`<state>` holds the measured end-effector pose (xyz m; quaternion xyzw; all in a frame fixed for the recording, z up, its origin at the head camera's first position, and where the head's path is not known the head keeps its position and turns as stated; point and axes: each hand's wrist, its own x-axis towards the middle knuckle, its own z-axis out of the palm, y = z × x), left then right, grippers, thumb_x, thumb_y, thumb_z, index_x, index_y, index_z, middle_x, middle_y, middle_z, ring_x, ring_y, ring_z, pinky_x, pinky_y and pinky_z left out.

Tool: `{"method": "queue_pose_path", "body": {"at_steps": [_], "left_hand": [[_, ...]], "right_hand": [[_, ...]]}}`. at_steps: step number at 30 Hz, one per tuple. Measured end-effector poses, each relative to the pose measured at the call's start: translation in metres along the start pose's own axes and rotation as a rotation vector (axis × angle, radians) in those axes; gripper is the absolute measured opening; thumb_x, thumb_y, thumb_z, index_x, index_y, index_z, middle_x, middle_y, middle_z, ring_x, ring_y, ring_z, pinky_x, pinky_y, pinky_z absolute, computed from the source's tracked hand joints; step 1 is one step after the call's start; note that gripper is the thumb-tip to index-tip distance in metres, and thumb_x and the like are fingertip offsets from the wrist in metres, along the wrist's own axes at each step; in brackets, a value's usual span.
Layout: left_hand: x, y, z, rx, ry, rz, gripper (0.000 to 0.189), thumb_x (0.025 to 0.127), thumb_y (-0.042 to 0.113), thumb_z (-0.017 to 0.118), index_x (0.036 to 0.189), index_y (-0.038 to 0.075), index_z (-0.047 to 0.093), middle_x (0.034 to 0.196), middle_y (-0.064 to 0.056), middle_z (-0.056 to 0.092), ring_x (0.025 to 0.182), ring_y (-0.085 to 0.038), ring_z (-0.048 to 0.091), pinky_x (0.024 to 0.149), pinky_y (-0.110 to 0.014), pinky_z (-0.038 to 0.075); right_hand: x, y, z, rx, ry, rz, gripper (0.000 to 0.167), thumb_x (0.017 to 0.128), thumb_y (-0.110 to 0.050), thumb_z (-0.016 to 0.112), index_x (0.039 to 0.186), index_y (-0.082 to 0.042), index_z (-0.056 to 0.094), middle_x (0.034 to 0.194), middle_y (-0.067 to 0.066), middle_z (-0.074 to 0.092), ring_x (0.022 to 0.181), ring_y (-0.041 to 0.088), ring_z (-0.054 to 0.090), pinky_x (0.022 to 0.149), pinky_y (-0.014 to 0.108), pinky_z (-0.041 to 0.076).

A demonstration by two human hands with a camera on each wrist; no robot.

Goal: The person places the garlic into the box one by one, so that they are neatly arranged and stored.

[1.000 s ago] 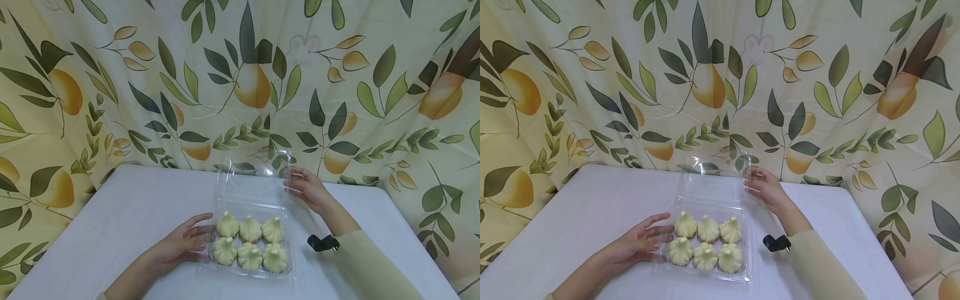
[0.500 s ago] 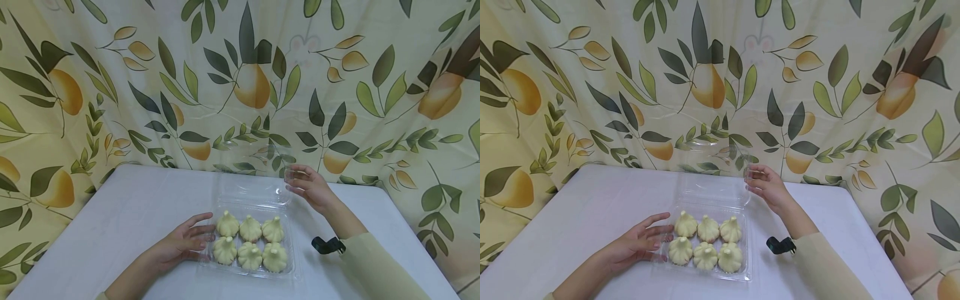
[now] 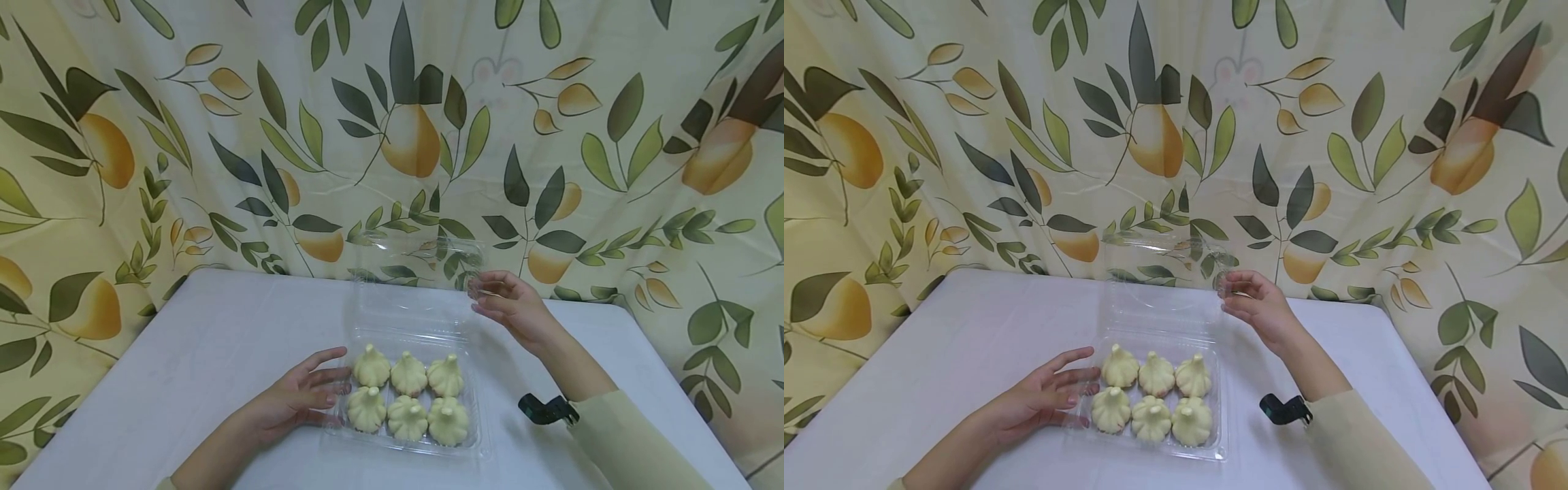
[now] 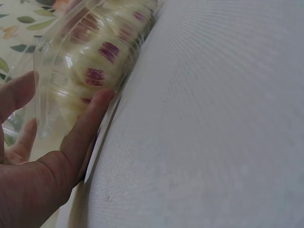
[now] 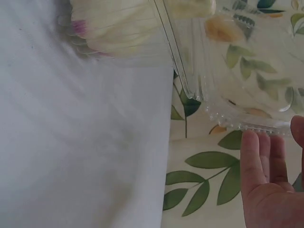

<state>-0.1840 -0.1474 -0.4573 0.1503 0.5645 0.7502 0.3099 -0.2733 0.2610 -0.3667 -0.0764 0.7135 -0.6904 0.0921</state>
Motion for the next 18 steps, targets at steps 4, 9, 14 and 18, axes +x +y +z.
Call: {"method": "queue_pose_path", "body": {"at_steps": [4,9,14,18], "left_hand": [[0.0,0.0,0.0,-0.001,0.003,-0.001,0.078,0.095,0.0,0.06,0.159,0.018,0.02,0.16,-0.026,0.024,0.139,-0.037,0.042,0.094,-0.053,0.052],[0.0,0.0,0.001,-0.002,0.003,-0.001,0.078,0.094,0.0,0.06,0.159,0.017,0.019,0.16,-0.026,0.024,0.139,-0.037,0.042,0.094,-0.053,0.052],[0.0,0.001,0.001,-0.003,0.002,-0.002,0.078,0.094,0.0,0.06,0.159,0.018,0.02,0.16,-0.026,0.024,0.139,-0.037,0.042,0.094,-0.052,0.053],[0.0,0.001,0.0,-0.002,-0.001,-0.002,0.078,0.094,-0.001,0.06,0.159,0.018,0.019,0.16,-0.027,0.023,0.138,-0.037,0.042,0.094,-0.053,0.053]], "right_hand": [[-0.004,-0.002,0.002,-0.023,0.006,-0.021,0.036,0.095,-0.001,0.063,0.128,-0.007,0.049,0.125,0.004,0.053,0.116,0.018,0.061,0.093,0.029,0.054],[-0.01,-0.004,0.004,-0.041,0.018,-0.041,0.033,0.094,0.003,0.062,0.124,-0.005,0.05,0.127,0.006,0.055,0.115,0.015,0.063,0.092,0.028,0.055],[-0.019,-0.005,0.006,-0.084,0.02,-0.084,0.037,0.092,0.001,0.066,0.124,-0.005,0.05,0.128,0.006,0.057,0.113,0.009,0.064,0.091,0.026,0.055],[-0.026,-0.006,0.008,-0.143,0.015,-0.129,0.04,0.091,-0.002,0.069,0.127,-0.005,0.049,0.128,0.005,0.059,0.115,0.009,0.063,0.092,0.025,0.054]]}}
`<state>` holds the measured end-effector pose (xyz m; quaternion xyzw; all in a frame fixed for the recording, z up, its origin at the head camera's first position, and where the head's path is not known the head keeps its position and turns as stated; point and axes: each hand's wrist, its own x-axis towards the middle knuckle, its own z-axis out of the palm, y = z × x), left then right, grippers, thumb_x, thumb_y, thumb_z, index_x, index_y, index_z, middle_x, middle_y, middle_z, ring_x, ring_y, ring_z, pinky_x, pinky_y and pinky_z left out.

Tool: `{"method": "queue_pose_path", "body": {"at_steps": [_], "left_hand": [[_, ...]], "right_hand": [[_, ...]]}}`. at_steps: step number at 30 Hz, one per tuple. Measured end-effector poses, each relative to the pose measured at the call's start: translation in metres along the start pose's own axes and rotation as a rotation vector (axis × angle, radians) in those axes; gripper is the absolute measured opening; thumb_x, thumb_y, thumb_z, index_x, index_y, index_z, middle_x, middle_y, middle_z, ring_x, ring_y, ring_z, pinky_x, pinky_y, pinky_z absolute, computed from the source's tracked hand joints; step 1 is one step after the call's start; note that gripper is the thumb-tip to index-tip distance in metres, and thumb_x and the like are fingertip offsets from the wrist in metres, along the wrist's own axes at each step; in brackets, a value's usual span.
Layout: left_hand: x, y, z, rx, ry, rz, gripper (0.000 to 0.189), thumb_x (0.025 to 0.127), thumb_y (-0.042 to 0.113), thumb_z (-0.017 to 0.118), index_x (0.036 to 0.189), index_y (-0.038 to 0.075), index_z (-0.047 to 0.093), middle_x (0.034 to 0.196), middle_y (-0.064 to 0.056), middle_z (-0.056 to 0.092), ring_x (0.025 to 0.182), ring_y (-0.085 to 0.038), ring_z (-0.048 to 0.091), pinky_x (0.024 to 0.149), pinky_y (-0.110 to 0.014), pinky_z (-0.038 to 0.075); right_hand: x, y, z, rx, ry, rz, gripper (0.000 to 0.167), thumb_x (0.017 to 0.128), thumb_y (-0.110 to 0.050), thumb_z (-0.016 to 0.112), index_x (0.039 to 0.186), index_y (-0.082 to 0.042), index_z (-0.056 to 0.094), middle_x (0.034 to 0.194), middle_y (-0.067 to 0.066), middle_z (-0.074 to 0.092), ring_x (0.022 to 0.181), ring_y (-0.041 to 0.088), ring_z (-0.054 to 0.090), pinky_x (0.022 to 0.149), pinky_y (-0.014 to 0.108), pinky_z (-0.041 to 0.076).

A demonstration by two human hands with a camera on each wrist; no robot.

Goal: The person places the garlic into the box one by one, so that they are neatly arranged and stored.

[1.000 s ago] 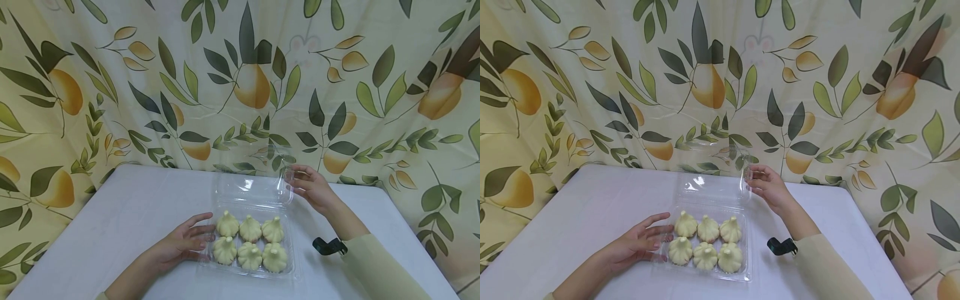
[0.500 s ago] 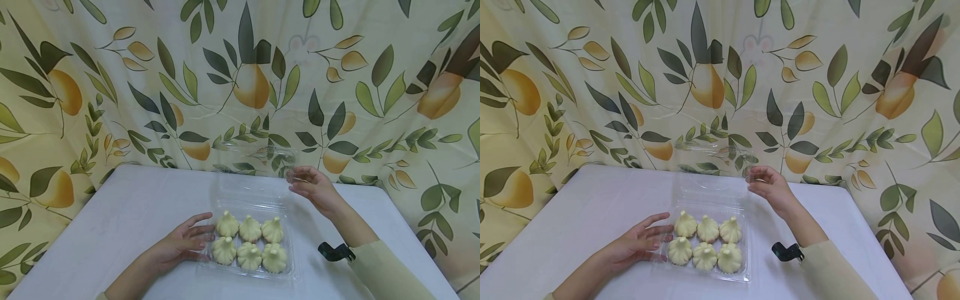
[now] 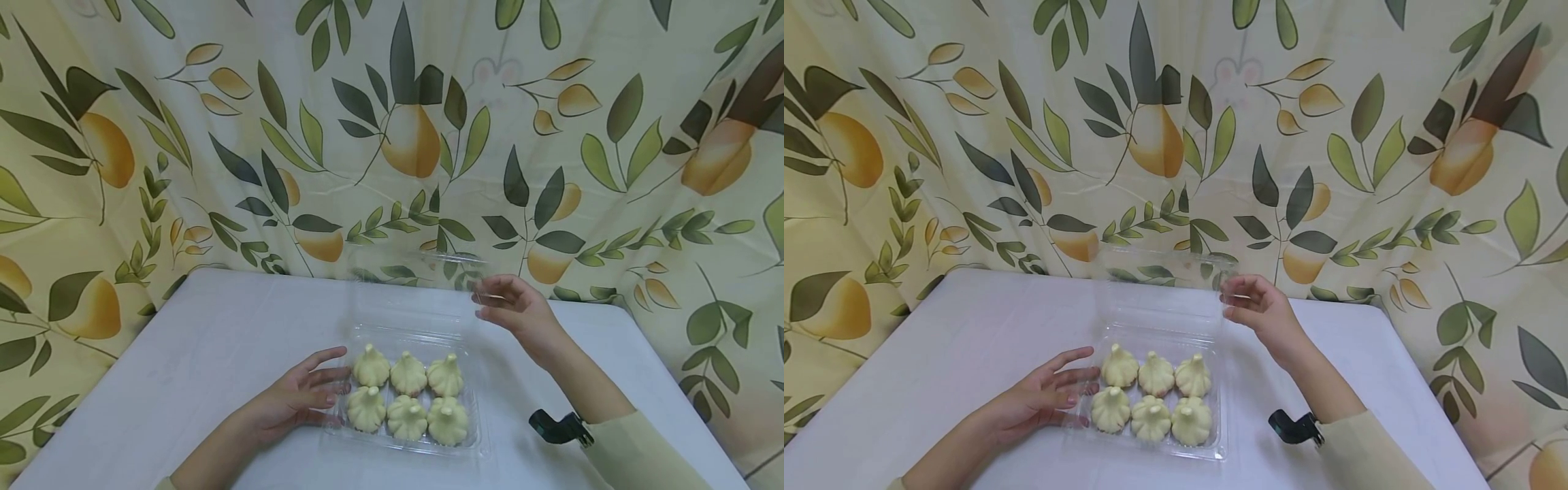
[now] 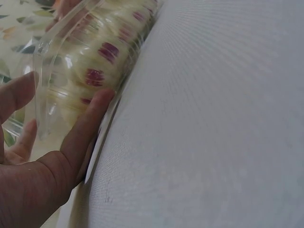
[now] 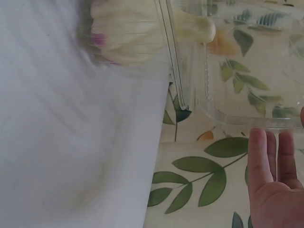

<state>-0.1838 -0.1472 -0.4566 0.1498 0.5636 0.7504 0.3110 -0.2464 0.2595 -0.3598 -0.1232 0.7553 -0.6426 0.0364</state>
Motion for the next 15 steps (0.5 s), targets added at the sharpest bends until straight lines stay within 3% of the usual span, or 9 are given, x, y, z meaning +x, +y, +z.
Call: {"method": "queue_pose_path", "body": {"at_steps": [5,10,15], "left_hand": [[0.0,0.0,0.001,0.003,0.007,-0.004,0.079,0.094,0.0,0.061,0.159,0.017,0.018,0.16,-0.027,0.023,0.139,-0.038,0.041,0.094,-0.053,0.052],[0.0,0.001,0.002,0.005,0.017,-0.011,0.08,0.094,0.001,0.061,0.159,0.016,0.017,0.16,-0.026,0.023,0.139,-0.038,0.042,0.095,-0.052,0.052],[0.0,0.001,0.002,0.001,0.023,-0.013,0.08,0.094,0.001,0.061,0.159,0.016,0.018,0.16,-0.026,0.024,0.138,-0.035,0.043,0.094,-0.052,0.053]], "right_hand": [[-0.009,-0.002,0.002,-0.081,0.001,-0.046,0.042,0.092,-0.004,0.069,0.129,-0.006,0.05,0.128,0.003,0.061,0.115,0.011,0.064,0.091,0.024,0.055],[-0.018,-0.003,0.003,-0.132,0.003,-0.087,0.045,0.09,-0.005,0.072,0.13,-0.004,0.051,0.129,0.009,0.061,0.115,0.013,0.062,0.089,0.024,0.056],[-0.03,-0.002,0.004,-0.149,0.004,-0.117,0.041,0.088,-0.001,0.073,0.123,-0.002,0.053,0.121,0.005,0.062,0.111,0.011,0.061,0.087,0.024,0.056]]}}
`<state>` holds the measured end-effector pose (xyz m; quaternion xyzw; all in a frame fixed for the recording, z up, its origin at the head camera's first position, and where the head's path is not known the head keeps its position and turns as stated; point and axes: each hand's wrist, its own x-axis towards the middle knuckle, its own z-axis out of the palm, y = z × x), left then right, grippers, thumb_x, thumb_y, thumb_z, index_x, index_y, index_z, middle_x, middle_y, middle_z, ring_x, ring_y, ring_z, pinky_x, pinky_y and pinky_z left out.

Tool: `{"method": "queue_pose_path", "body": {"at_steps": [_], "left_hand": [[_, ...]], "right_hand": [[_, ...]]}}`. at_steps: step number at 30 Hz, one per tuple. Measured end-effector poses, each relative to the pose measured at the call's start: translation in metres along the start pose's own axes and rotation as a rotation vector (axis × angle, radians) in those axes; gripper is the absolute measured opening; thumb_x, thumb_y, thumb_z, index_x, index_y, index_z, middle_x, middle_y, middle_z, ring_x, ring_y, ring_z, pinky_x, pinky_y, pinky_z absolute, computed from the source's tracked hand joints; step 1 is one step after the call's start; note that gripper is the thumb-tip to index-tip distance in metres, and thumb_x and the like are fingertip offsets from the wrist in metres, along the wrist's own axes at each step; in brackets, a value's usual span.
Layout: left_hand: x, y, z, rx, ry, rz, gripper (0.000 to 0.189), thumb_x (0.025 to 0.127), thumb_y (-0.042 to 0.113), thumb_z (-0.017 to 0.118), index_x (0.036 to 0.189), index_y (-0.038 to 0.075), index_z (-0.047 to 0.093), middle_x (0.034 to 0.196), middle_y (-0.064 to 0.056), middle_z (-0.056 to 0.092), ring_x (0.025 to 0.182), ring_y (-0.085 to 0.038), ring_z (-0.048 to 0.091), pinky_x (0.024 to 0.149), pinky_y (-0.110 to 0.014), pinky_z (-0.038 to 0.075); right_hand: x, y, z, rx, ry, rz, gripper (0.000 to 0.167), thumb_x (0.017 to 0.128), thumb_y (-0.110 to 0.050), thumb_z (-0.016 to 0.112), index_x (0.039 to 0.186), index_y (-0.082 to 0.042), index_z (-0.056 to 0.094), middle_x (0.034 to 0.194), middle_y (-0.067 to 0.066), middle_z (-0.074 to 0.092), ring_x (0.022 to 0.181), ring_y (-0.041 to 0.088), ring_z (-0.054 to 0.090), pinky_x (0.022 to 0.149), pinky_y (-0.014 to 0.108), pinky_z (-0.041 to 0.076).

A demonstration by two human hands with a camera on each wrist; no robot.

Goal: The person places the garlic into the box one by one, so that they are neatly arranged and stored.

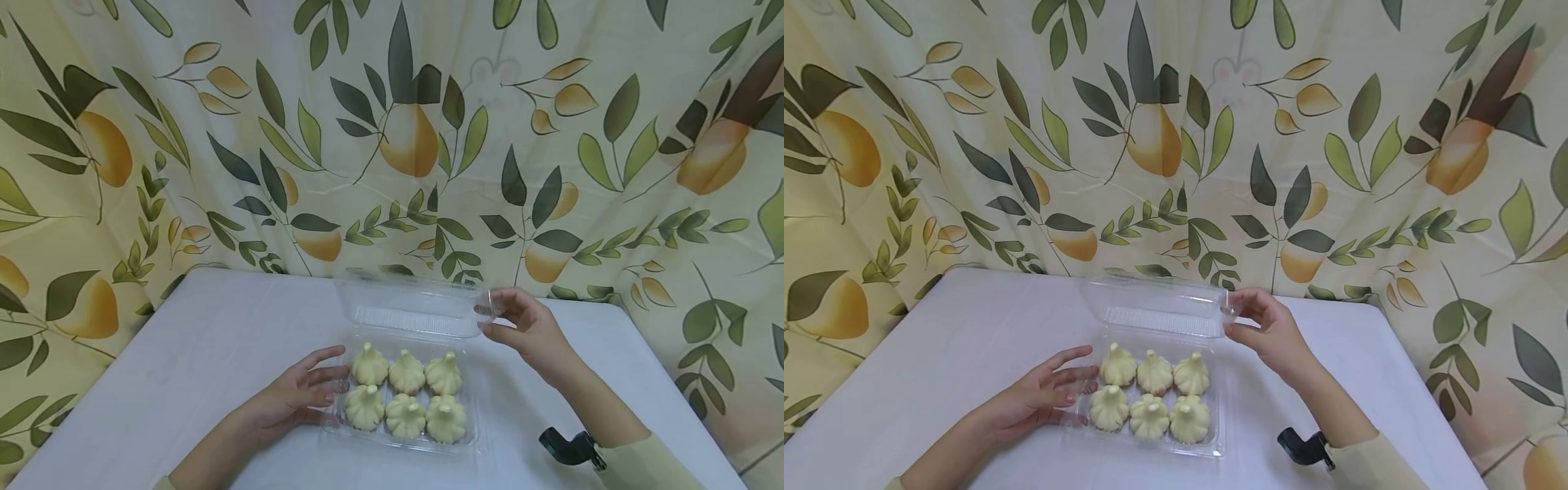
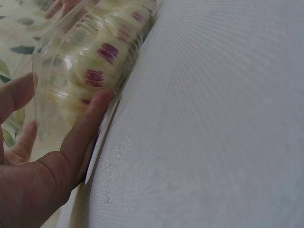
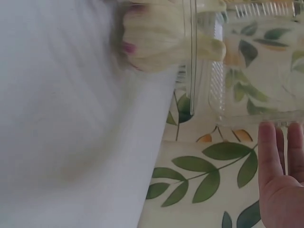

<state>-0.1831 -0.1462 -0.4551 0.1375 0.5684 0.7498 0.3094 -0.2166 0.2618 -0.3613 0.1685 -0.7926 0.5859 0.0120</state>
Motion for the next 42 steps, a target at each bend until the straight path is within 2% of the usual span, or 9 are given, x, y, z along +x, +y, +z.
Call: {"method": "queue_pose_path", "body": {"at_steps": [4,10,13,18,21,27,33,35,42], "left_hand": [[0.0,0.0,0.0,0.0,0.003,-0.001,0.078,0.094,0.002,0.061,0.159,0.017,0.02,0.16,-0.026,0.024,0.138,-0.035,0.042,0.094,-0.051,0.053],[0.0,0.002,0.001,0.009,0.024,-0.021,0.081,0.094,0.003,0.062,0.159,0.022,0.018,0.159,-0.025,0.026,0.136,-0.035,0.044,0.093,-0.049,0.053],[-0.001,0.003,0.002,0.003,0.042,-0.033,0.086,0.094,0.005,0.064,0.159,0.031,0.014,0.159,-0.024,0.027,0.135,-0.034,0.046,0.093,-0.05,0.053],[-0.001,0.003,0.001,-0.018,0.03,-0.019,0.097,0.093,0.003,0.064,0.155,0.05,0.008,0.159,-0.025,0.023,0.139,-0.038,0.041,0.094,-0.053,0.052],[-0.001,0.004,0.001,-0.02,0.018,-0.008,0.098,0.093,0.0,0.063,0.154,0.055,0.01,0.159,-0.024,0.022,0.139,-0.038,0.04,0.093,-0.055,0.052],[0.001,0.004,0.002,-0.023,0.032,-0.019,0.079,0.098,0.006,0.059,0.156,0.044,0.02,0.158,-0.02,0.029,0.133,-0.035,0.048,0.089,-0.054,0.055],[0.003,0.003,0.002,-0.073,0.048,-0.023,0.058,0.107,0.021,0.046,0.157,0.035,0.02,0.158,-0.019,0.031,0.134,-0.035,0.048,0.09,-0.057,0.054],[0.003,0.003,0.002,-0.069,0.04,-0.014,0.057,0.108,0.022,0.043,0.158,0.033,0.017,0.159,-0.019,0.029,0.135,-0.035,0.046,0.091,-0.058,0.053],[0.0,0.003,0.002,-0.029,0.049,-0.018,0.074,0.103,0.012,0.053,0.16,0.031,0.011,0.159,-0.021,0.027,0.13,-0.031,0.049,0.086,-0.046,0.056]], "right_hand": [[-0.01,0.001,0.001,-0.006,-0.015,-0.029,0.037,0.085,0.004,0.073,0.117,-0.004,0.057,0.119,-0.001,0.061,0.108,0.01,0.061,0.087,0.023,0.056],[-0.023,0.002,0.004,-0.028,-0.054,-0.113,0.035,0.08,0.011,0.074,0.11,0.0,0.058,0.125,0.011,0.062,0.117,0.01,0.061,0.093,0.026,0.054],[-0.029,0.004,0.006,-0.075,-0.053,-0.145,0.033,0.08,0.012,0.073,0.107,-0.002,0.06,0.125,0.014,0.062,0.118,0.007,0.06,0.093,0.025,0.054],[-0.039,0.008,0.011,-0.153,-0.042,-0.192,0.033,0.08,0.014,0.071,0.104,-0.006,0.06,0.125,0.011,0.062,0.119,0.005,0.058,0.094,0.022,0.052],[-0.046,0.011,0.015,-0.186,-0.044,-0.235,0.036,0.078,0.018,0.07,0.103,-0.006,0.06,0.125,0.011,0.061,0.12,0.006,0.057,0.094,0.023,0.052],[-0.054,0.014,0.021,-0.233,-0.047,-0.345,0.049,0.071,0.027,0.065,0.103,-0.01,0.06,0.123,0.017,0.06,0.119,0.01,0.058,0.093,0.022,0.053],[-0.06,0.022,0.023,-0.289,-0.066,-0.361,0.052,0.071,0.025,0.068,0.1,-0.019,0.061,0.124,0.003,0.061,0.118,0.011,0.059,0.095,0.023,0.052],[-0.062,0.024,0.023,-0.312,-0.073,-0.361,0.055,0.071,0.023,0.07,0.1,-0.023,0.061,0.125,-0.001,0.06,0.119,0.008,0.058,0.095,0.023,0.052],[-0.067,0.028,0.027,-0.377,-0.083,-0.415,0.058,0.071,0.022,0.071,0.104,-0.025,0.062,0.125,0.0,0.059,0.117,0.005,0.059,0.094,0.023,0.053]]}}
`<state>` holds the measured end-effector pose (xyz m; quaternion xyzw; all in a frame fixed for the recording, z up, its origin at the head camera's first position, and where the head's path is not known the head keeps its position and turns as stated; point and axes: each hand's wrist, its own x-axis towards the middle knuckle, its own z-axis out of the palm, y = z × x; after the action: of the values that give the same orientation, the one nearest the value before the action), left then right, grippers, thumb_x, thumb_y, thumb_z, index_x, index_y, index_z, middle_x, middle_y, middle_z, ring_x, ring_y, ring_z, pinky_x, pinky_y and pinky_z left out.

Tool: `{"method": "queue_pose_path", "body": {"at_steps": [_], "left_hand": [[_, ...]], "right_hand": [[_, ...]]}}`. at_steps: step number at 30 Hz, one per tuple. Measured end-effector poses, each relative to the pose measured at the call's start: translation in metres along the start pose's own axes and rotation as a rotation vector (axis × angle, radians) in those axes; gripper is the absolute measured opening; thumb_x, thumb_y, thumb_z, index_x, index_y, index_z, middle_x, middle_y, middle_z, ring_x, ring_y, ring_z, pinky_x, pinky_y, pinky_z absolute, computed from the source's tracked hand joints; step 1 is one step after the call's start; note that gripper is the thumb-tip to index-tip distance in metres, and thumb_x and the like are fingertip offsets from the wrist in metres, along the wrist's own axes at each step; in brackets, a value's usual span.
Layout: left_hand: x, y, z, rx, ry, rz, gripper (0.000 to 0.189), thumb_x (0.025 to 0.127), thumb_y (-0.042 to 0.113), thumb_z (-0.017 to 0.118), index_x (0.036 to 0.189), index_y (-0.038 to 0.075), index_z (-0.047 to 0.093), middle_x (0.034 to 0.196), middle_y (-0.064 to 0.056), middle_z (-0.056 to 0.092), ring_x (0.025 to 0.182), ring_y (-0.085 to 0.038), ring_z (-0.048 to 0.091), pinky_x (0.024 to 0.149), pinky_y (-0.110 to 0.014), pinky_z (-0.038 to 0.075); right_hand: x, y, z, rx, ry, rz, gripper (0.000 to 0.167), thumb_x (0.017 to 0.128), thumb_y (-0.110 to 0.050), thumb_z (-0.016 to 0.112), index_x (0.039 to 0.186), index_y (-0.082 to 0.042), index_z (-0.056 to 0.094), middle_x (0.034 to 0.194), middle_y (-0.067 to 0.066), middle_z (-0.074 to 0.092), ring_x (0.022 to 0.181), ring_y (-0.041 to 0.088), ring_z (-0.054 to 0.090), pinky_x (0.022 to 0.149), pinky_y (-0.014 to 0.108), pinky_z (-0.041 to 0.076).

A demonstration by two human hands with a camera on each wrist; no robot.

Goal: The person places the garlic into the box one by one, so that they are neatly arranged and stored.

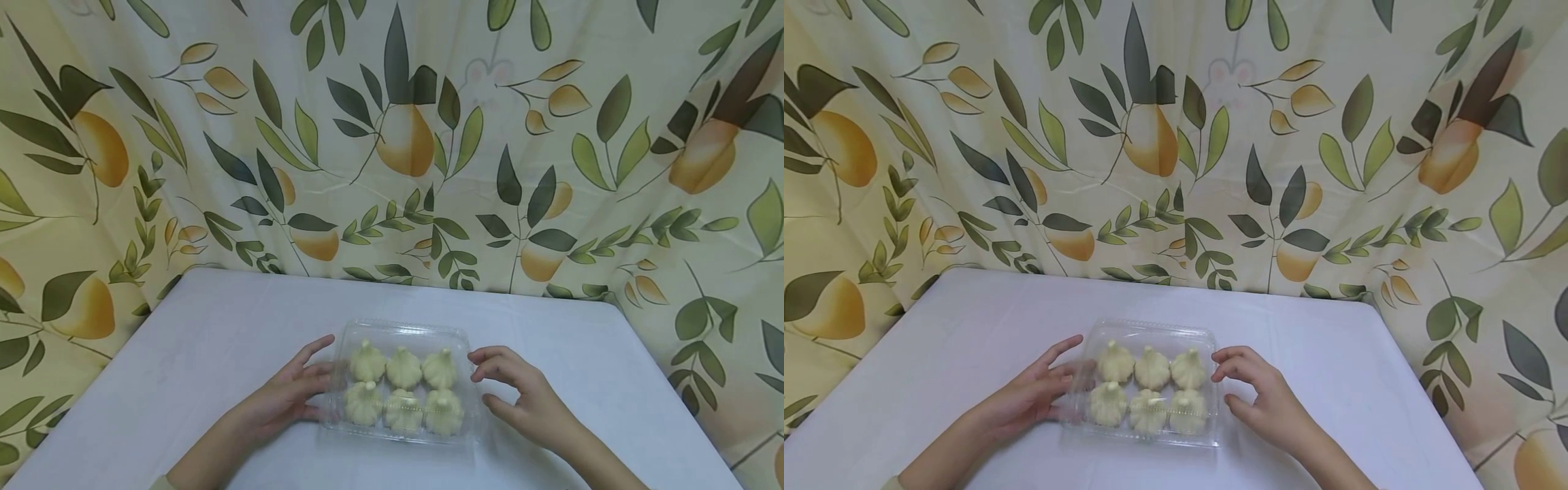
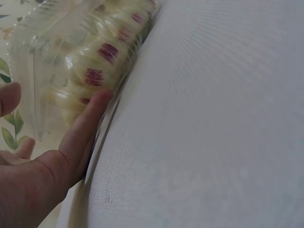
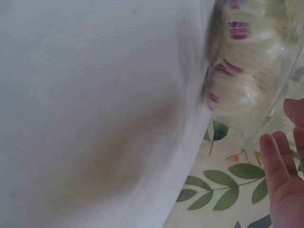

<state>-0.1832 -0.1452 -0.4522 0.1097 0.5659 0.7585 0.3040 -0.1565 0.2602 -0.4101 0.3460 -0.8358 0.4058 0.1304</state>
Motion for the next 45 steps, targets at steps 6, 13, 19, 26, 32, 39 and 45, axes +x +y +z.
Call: {"method": "queue_pose_path", "body": {"at_steps": [6,13,19,26,32,39,45], "left_hand": [[-0.001,0.001,0.002,0.026,0.029,-0.01,0.076,0.098,0.011,0.059,0.159,0.029,0.017,0.16,-0.02,0.026,0.129,-0.03,0.049,0.082,-0.038,0.055],[-0.001,0.002,0.004,0.017,0.022,0.002,0.081,0.097,0.008,0.06,0.158,0.038,0.017,0.159,-0.022,0.025,0.129,-0.032,0.049,0.087,-0.043,0.055],[-0.001,0.003,0.008,0.072,0.026,0.023,0.072,0.096,0.009,0.061,0.157,0.026,0.026,0.158,-0.023,0.025,0.126,-0.031,0.051,0.088,-0.046,0.055],[-0.002,0.003,0.01,0.087,0.049,0.016,0.072,0.095,0.009,0.062,0.157,0.02,0.027,0.158,-0.023,0.026,0.127,-0.031,0.05,0.089,-0.048,0.055],[-0.002,0.004,0.01,0.09,0.057,0.003,0.072,0.095,0.011,0.063,0.157,0.021,0.027,0.158,-0.022,0.026,0.128,-0.03,0.049,0.09,-0.047,0.055],[-0.003,0.005,0.009,0.089,0.045,0.013,0.071,0.096,0.01,0.062,0.157,0.02,0.026,0.157,-0.023,0.026,0.127,-0.031,0.049,0.09,-0.048,0.055],[-0.003,0.005,0.01,0.088,0.045,0.006,0.072,0.096,0.011,0.062,0.157,0.021,0.026,0.157,-0.023,0.026,0.127,-0.031,0.049,0.09,-0.047,0.055]], "right_hand": [[-0.003,0.0,0.001,-0.006,-0.008,-0.001,0.06,0.072,0.022,0.07,0.107,-0.026,0.062,0.127,-0.002,0.058,0.12,0.007,0.058,0.094,0.025,0.053],[-0.008,-0.001,0.001,-0.034,-0.014,0.011,0.055,0.074,0.018,0.072,0.108,-0.025,0.063,0.131,0.001,0.058,0.12,0.013,0.059,0.093,0.026,0.054],[-0.012,-0.004,0.0,-0.044,-0.041,0.034,0.051,0.077,0.012,0.073,0.109,-0.027,0.063,0.135,0.001,0.056,0.122,0.015,0.058,0.092,0.028,0.055],[-0.015,-0.012,-0.002,0.026,-0.012,0.206,0.036,0.087,-0.004,0.075,0.119,-0.017,0.063,0.13,0.007,0.061,0.113,0.014,0.063,0.084,0.03,0.058],[-0.021,-0.01,-0.012,0.519,-0.175,0.787,0.05,0.101,-0.028,0.058,0.14,0.0,0.044,0.111,0.011,0.064,0.098,0.021,0.067,0.078,0.035,0.059],[-0.036,-0.002,-0.01,0.954,-0.473,0.889,0.034,0.107,-0.028,0.043,0.121,-0.004,0.062,0.105,0.009,0.072,0.091,0.017,0.069,0.075,0.029,0.059],[-0.039,-0.003,0.001,1.086,-0.512,0.854,0.028,0.107,-0.021,0.043,0.111,-0.01,0.068,0.107,0.007,0.073,0.091,0.012,0.069,0.075,0.025,0.058]]}}
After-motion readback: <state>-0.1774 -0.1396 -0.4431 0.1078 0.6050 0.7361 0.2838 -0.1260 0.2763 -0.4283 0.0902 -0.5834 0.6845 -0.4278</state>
